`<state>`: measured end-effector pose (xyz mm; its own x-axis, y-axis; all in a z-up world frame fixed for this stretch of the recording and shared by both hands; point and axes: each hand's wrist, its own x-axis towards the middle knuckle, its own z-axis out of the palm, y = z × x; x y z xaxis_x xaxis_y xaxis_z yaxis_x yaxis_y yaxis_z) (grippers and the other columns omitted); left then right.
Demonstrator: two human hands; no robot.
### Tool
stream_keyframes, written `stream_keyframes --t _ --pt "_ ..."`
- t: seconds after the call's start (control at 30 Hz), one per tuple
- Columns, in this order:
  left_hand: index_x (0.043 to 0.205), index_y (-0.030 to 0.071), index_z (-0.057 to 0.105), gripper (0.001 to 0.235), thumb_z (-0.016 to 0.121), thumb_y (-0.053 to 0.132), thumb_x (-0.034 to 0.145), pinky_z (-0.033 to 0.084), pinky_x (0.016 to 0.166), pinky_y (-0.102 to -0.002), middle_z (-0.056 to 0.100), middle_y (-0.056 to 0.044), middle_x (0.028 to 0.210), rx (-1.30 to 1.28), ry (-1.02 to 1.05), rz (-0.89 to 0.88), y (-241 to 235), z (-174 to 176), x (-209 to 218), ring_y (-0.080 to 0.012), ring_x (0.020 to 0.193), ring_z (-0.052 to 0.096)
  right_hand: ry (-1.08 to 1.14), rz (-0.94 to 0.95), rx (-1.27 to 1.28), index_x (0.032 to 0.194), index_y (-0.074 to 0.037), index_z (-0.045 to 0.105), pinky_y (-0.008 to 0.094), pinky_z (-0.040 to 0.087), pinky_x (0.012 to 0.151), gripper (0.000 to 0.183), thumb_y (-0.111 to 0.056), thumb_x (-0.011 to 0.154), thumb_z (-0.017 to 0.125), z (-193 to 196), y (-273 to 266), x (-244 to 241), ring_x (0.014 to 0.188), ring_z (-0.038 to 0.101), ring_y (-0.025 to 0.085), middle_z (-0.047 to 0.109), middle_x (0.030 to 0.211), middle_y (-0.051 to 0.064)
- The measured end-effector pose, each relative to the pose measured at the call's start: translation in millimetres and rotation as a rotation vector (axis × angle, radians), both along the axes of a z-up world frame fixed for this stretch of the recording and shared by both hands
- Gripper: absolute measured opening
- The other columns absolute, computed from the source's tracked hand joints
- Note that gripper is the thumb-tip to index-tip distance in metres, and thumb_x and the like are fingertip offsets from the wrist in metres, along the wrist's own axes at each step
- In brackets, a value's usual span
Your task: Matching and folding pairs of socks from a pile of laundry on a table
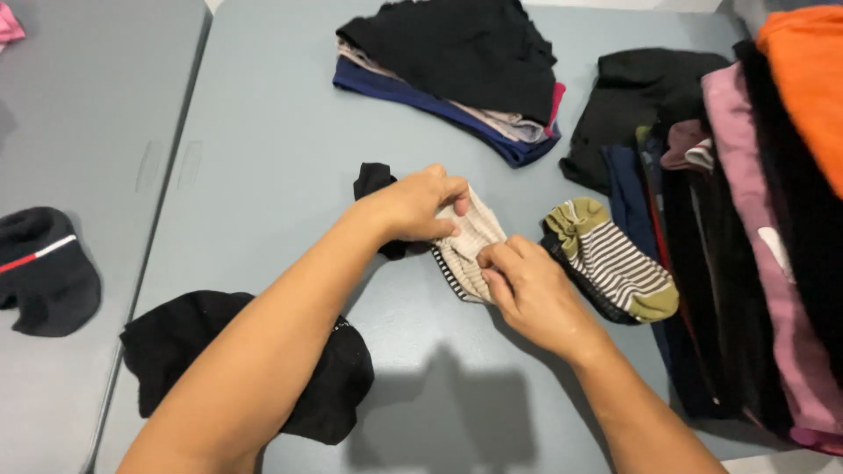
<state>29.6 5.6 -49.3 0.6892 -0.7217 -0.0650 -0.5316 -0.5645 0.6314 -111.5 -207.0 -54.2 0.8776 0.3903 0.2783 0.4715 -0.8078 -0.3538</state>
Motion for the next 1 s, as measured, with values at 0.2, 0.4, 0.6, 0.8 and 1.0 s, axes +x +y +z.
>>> stream_keyframes --t 0.2,0.4,0.6,0.8,1.0 --pt "0.102 0.024 0.069 0.036 0.084 0.025 0.069 0.057 0.088 -0.041 0.064 -0.005 0.101 0.144 0.095 0.026 0.6 10.4 -7.2 -0.0289 0.099 0.072 0.191 0.074 0.032 0.105 -0.016 0.061 0.054 0.053 0.076 0.016 -0.029 0.1 0.054 15.7 4.1 -10.6 0.087 0.064 0.046 0.058 0.088 0.015" --pt "0.095 0.026 0.073 0.038 0.087 0.036 0.061 0.059 0.08 -0.036 0.071 0.0 0.09 0.213 0.17 0.073 2.5 15.7 -12.6 -0.0224 0.09 0.075 0.228 0.106 0.029 0.106 -0.018 0.059 0.05 0.054 0.076 0.017 -0.033 0.101 0.052 9.3 10.6 -13.8 0.089 0.064 0.041 0.056 0.09 0.011" --pt "0.095 0.016 0.076 0.018 0.066 0.028 0.085 0.056 0.082 -0.045 0.074 -0.013 0.089 -0.288 -0.146 0.479 67.1 -0.6 52.1 -0.0327 0.091 0.072 0.181 0.104 -0.068 0.106 -0.023 0.061 0.047 0.056 0.076 0.017 -0.035 0.1 0.051 7.5 7.1 -11.6 0.087 0.066 0.039 0.057 0.089 0.009" --pt "0.106 0.005 0.074 0.065 0.082 0.058 0.069 0.056 0.093 -0.05 0.075 -0.017 0.104 0.064 0.076 0.524 66.9 10.0 22.7 -0.0365 0.11 0.071 0.159 0.087 -0.08 0.105 -0.024 0.061 0.047 0.056 0.072 0.017 -0.037 0.101 0.05 10.7 9.6 -12.7 0.085 0.066 0.037 0.057 0.086 0.007" --pt "0.105 0.011 0.076 0.042 0.085 0.036 0.072 0.058 0.091 -0.05 0.075 -0.016 0.1 0.124 -0.014 0.498 53.8 -30.8 54.5 -0.0383 0.107 0.072 0.166 0.061 -0.084 0.104 -0.023 0.061 0.049 0.056 0.071 0.015 -0.034 0.101 0.051 8.9 10.9 -14.2 0.084 0.066 0.04 0.056 0.086 0.007"
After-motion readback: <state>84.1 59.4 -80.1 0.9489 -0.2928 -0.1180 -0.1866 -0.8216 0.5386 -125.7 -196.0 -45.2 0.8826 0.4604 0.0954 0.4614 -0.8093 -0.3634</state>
